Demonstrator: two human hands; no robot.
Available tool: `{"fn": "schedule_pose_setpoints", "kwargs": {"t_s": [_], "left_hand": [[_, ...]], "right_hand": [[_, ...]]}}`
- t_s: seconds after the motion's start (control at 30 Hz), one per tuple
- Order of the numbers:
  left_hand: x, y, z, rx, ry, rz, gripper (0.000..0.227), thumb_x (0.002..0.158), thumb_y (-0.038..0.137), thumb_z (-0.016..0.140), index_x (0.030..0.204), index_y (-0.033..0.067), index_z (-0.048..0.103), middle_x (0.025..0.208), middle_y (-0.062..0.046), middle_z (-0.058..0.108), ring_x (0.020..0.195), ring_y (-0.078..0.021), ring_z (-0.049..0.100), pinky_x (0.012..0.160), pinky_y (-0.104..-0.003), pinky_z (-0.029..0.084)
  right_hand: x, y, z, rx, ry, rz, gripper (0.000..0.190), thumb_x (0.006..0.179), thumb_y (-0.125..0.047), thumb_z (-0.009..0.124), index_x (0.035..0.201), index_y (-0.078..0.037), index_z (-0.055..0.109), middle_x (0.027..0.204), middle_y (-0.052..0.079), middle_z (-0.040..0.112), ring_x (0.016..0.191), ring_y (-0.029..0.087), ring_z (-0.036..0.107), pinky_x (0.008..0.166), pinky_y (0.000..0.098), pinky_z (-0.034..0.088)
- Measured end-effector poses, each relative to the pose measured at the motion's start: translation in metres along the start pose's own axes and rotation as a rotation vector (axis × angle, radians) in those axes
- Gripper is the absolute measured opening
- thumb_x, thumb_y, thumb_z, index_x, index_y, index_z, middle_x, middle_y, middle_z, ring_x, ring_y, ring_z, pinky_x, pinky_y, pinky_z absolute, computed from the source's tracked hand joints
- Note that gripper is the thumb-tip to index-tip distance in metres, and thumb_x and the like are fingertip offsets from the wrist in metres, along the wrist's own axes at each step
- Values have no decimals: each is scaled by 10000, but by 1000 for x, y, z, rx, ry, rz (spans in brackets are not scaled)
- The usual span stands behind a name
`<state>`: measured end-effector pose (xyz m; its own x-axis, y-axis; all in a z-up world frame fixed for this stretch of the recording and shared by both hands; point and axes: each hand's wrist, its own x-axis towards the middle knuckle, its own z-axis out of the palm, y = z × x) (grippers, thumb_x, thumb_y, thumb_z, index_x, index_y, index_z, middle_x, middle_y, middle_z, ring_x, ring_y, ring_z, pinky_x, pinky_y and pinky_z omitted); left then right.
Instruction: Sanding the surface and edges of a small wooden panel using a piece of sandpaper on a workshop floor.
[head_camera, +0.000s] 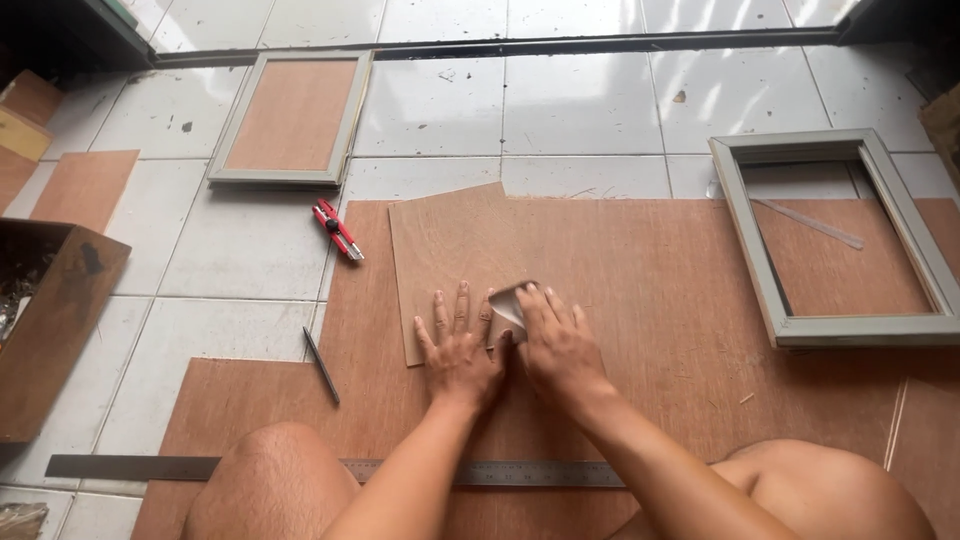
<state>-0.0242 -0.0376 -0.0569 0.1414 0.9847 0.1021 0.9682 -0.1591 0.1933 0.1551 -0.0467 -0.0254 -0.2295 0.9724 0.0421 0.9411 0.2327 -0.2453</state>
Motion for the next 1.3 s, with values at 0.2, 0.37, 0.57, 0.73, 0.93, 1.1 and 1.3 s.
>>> {"fn": "schedule_pose_setpoints", "kwargs": {"t_s": [0.2,0.37,0.57,0.73,0.93,1.1,1.3], "left_hand": [[0,9,-31,-51,-72,-57,726,1064,652,484,1733,377,428,1868,-57,301,1715,-445,176,1280,-806,139],[1,4,11,9,156,-12,758,1039,667,445,1736,372,398,1854,-46,282,1702,-463,159,1255,-829,97],[2,0,27,161,374,-15,883,993,728,373,1783,363,221,1914,-30,129,1763,-417,79,1350,-779,39],[2,4,18,32,260,-14,825,993,684,494,1743,366,365,1859,-63,272,1713,-462,168,1275,-831,89],[-2,1,20,-24,239,-1,792,946,643,588,1663,319,493,1820,-70,372,1686,-480,246,1235,-856,184],[-4,0,18,5,301,41,610,991,554,537,1549,309,572,1708,-83,474,1634,-499,325,1234,-888,186],[-2,5,5,-70,41,19,664,1066,612,392,1647,303,484,1806,-116,326,1684,-522,153,1254,-897,31]], "right_hand": [[-28,28,24,-154,-55,-31,673,1050,-128,510,1713,-69,411,1716,235,520,1590,391,502,1228,615,471],[21,27,62,-16,92,-83,612,1176,-318,386,1727,-53,409,1795,166,424,1678,372,356,1307,618,303],[189,3,37,190,-58,78,662,1197,-403,231,1753,-54,320,1843,168,290,1717,374,215,1378,583,154],[179,6,21,193,-116,145,675,1177,-387,229,1780,-85,253,1879,116,212,1743,305,158,1400,534,119],[10,15,15,129,-88,51,603,1179,-320,316,1738,-109,395,1805,105,417,1687,323,338,1328,594,257],[-19,-23,-24,207,-177,178,586,1193,-399,269,1724,-202,419,1786,10,436,1707,291,276,1363,662,124],[135,-10,-26,209,-112,265,577,1179,-385,284,1687,-203,490,1786,35,460,1684,373,322,1318,747,133]]}}
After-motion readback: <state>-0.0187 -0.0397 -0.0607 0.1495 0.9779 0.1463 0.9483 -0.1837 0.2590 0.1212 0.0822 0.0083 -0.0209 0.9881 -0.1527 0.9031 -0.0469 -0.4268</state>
